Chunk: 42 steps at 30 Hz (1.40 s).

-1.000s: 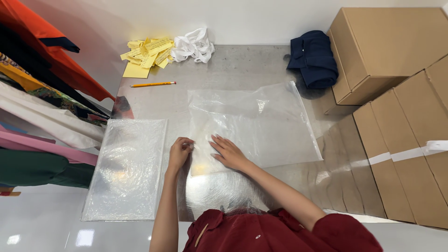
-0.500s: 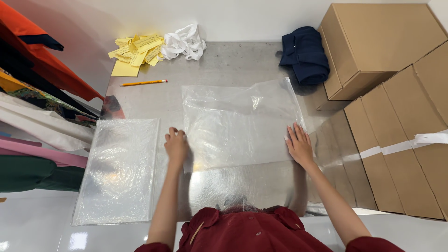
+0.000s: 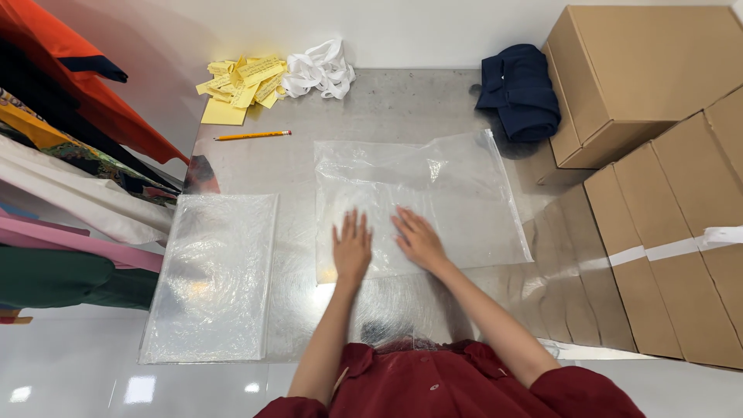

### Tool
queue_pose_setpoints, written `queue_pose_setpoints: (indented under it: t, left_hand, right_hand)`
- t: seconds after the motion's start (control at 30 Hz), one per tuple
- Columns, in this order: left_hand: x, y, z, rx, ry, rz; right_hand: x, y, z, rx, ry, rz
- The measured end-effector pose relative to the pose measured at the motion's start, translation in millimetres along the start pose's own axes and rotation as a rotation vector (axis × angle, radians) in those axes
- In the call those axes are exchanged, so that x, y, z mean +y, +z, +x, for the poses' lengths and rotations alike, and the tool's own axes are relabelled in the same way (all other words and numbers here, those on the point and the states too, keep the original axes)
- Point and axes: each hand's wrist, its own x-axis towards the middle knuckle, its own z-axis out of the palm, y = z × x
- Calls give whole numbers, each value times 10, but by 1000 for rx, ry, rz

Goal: The person unties a white ribbon from a cardboard box, removes a black object wrapped in plastic, and then prepares a new plastic bubble wrap sleeve on a metal table.

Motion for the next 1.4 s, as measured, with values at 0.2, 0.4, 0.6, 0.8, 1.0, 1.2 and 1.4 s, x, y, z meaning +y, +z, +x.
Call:
queue_pose_setpoints:
  t: [0.2,0.4,0.6,0.8,1.0,1.2,1.4]
  left_hand:
    - [-456,-243,19,57,-104,-8]
    - [-521,-116,69,126,-97,-4]
    - [-462,-164,3,146,-2,-12]
    - [-736,281,110,360,85,-69]
    - [-645,134,63,366,35,-75]
    - [-637,238,147,432,2,-64]
    - [-102,401,589,377,36,-82]
  right_hand:
    - [1203,-259,-592,205,211,-111]
    - [1520,-611,-957,213,391,-193]
    - [468,-118,-76,288,-19,91]
    - [-729,279,763,-167,-295,198]
    - [671,520,874,-1,-35,63]
    - [1939,-415,83,264,266,-308]
    - [2092,-411,-29,45,503,-214]
